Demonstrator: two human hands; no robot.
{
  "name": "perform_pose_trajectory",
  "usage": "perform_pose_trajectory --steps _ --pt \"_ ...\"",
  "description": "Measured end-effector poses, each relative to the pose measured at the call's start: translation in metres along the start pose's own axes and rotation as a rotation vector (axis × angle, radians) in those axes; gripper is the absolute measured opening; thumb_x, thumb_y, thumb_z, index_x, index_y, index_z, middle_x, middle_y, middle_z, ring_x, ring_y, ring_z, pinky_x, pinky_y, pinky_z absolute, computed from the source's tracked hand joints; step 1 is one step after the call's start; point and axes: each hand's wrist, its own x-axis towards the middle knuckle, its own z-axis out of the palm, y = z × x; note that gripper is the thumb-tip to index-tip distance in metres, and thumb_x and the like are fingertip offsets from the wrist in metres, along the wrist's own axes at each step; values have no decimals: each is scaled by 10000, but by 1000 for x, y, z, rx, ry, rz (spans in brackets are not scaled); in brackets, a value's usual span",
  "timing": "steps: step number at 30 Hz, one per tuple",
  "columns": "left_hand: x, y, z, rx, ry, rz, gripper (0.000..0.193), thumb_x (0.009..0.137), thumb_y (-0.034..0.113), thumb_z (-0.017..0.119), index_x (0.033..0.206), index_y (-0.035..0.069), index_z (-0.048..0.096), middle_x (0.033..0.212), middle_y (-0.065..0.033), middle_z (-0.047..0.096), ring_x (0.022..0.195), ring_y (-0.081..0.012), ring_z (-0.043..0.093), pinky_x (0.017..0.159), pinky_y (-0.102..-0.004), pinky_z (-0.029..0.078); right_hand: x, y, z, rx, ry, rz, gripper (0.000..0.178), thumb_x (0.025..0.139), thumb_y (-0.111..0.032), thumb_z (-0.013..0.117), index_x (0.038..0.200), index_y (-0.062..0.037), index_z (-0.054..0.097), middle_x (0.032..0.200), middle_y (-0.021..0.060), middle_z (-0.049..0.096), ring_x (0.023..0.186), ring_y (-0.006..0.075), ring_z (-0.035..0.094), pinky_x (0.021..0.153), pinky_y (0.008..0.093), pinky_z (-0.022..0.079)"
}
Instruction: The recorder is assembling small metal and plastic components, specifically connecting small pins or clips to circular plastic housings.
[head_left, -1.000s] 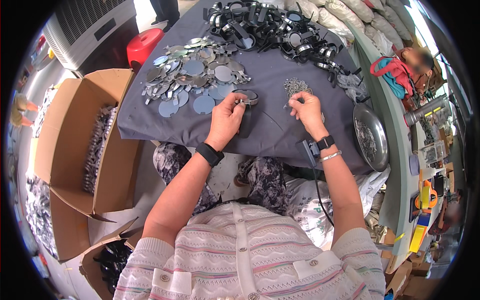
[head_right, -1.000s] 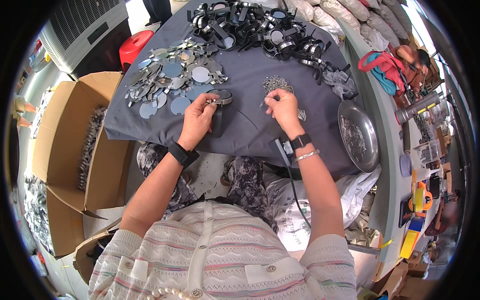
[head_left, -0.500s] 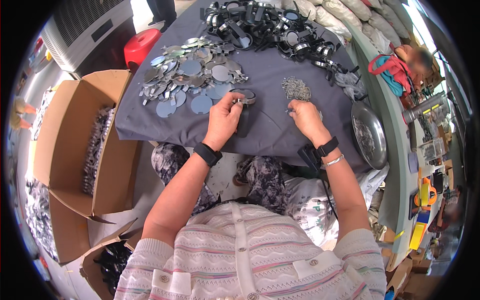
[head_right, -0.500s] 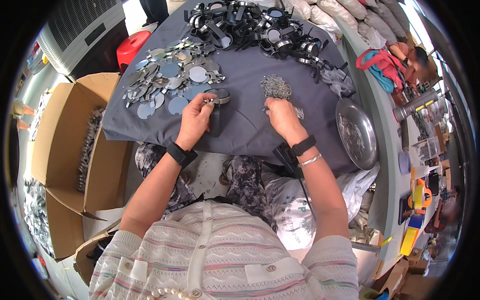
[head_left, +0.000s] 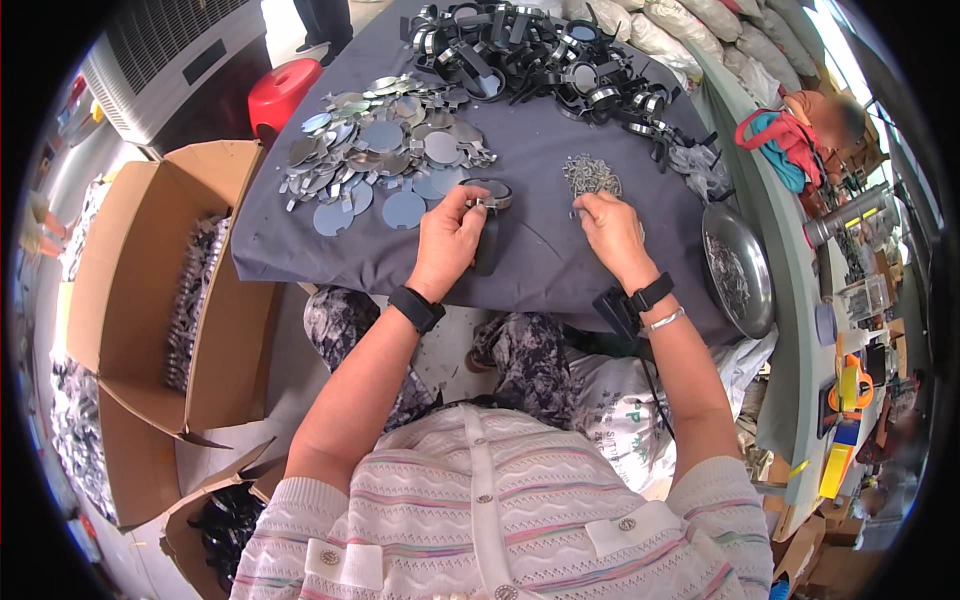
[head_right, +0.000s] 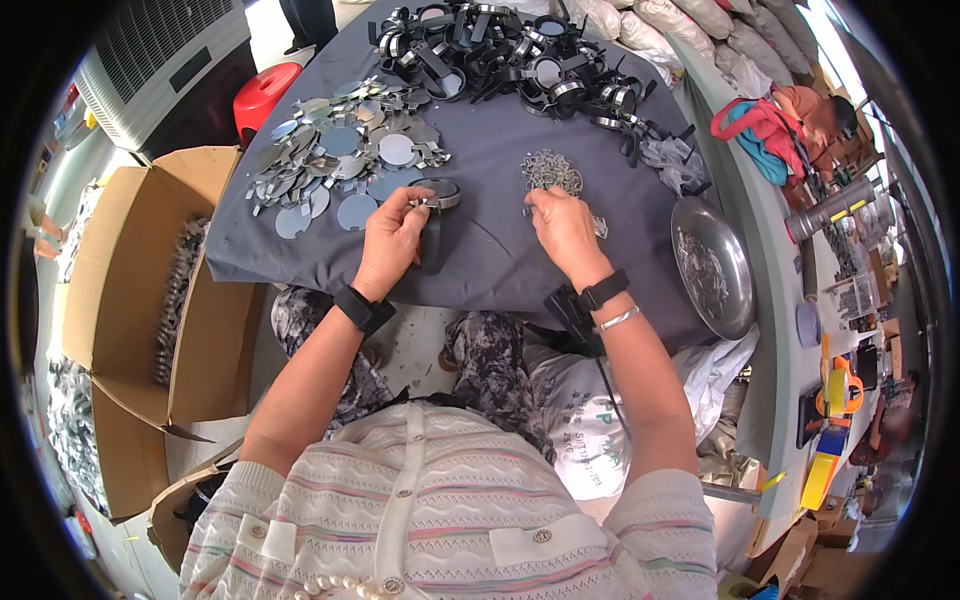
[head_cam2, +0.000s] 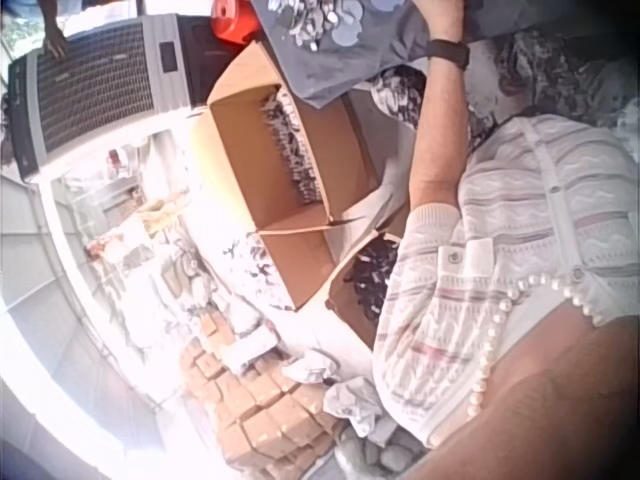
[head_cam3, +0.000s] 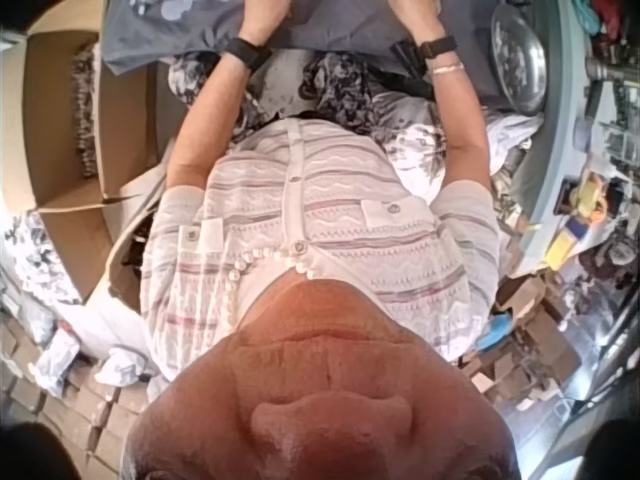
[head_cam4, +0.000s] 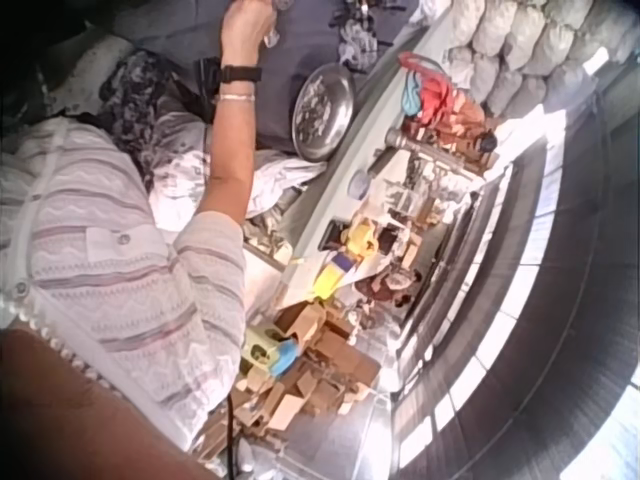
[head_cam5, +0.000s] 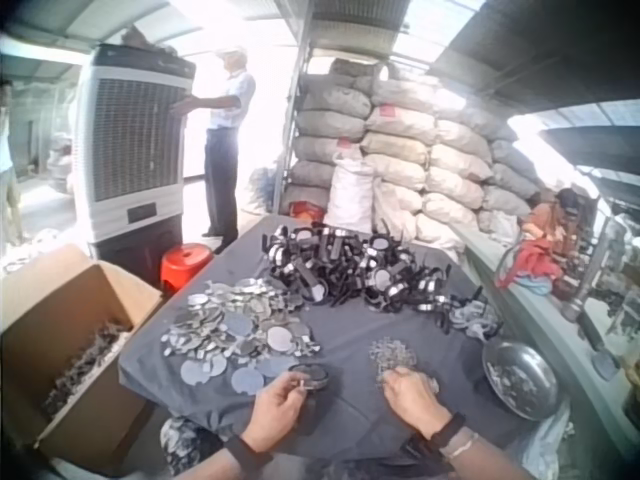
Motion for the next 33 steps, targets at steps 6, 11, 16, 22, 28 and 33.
perform_pose_trajectory --steps 6,11,16,22,28,33 --pt "1 -2 0 2 -1 5 166 922 85 512 1053 44 605 561 58 443 423 -22 412 376 -208 366 7 0 12 766 -109 570 34 835 -16 608 866 -30 608 684 31 593 495 93 521 423 243 394" --pt "1 -3 1 15 4 12 164 921 84 516 1051 41 607 565 57 449 425 -23 417 372 -208 369 8 2 16 975 -78 689 35 853 -40 611 886 -33 604 697 17 602 486 50 496 403 193 352" --pt "0 -2 -1 -19 3 -12 146 895 85 540 1015 46 613 568 6 522 424 -55 453 395 -247 388 14 -28 9 1109 -75 589 28 836 -18 630 852 -30 610 673 5 597 477 46 513 395 176 351" --pt "1 -4 -2 -53 -35 -8 173 926 80 501 1054 32 606 602 44 485 437 -26 437 369 -206 384 18 -80 10 925 -74 403 32 846 -22 634 865 -33 611 658 8 597 506 35 541 423 191 390" --pt "3 -2 -2 -63 -12 -16 161 895 63 523 1020 17 614 558 -10 535 418 -57 471 386 -245 392 20 -95 30 822 65 187 73 818 18 651 842 -1 585 707 24 576 545 72 527 485 241 431" --pt "3 -4 -5 -58 -29 -24 173 906 70 514 1042 20 609 588 7 524 435 -45 463 382 -226 397 20 -93 40 566 224 -45 100 783 48 648 840 -2 583 747 87 580 623 195 589 561 297 463"
